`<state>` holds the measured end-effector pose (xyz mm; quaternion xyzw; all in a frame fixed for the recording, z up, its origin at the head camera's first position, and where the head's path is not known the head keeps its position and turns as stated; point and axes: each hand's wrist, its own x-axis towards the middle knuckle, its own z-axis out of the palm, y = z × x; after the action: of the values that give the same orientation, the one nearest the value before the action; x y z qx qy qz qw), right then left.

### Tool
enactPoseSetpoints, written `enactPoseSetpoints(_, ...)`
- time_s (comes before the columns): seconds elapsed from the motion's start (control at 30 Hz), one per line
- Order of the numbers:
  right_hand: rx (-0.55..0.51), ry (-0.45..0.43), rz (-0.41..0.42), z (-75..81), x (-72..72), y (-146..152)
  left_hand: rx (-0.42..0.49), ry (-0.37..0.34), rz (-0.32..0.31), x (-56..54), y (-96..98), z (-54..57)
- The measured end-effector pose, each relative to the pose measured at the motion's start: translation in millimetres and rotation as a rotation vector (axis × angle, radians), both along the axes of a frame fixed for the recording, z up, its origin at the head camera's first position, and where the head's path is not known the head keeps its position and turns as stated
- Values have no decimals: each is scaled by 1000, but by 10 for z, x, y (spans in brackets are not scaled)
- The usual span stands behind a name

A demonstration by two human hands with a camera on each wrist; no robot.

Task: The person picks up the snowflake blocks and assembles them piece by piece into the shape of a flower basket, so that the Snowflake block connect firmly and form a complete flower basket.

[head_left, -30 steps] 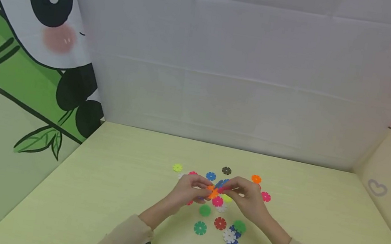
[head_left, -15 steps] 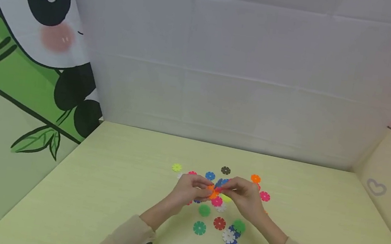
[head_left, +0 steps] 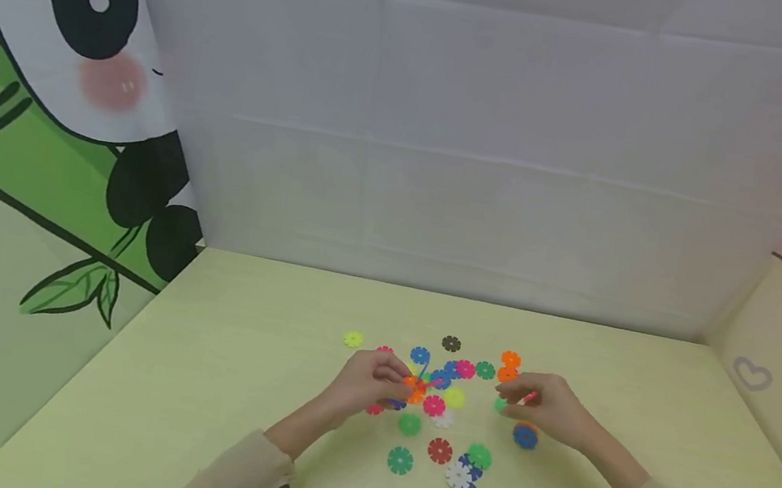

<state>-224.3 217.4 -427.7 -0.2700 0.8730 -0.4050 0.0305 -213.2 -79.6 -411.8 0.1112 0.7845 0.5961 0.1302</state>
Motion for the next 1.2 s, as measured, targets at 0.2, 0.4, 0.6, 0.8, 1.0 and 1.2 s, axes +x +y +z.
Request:
enactPoseSetpoints(0.2,98,-61,22,-225,24,273,-3,2,26,14,-23,1)
enactPoseSetpoints(0.4,122,8,25,-359,38,326,-5,-13,37,20,-19,6)
enactPoseSetpoints(0.6,127,6,52,-355,12,325,21,-52,38,15,-3,-30)
enactPoseSetpoints(0.8,147,25,29,-231,32,234,46,-61,34,17,52,-58)
enactPoseSetpoints(1.0,-50,192,-31,-2,199,-181,64,-51,57,40,163,-13)
enactPoseSetpoints(1.2,-234,466,-72,61,295,-588,131,-53,74,85,262,73)
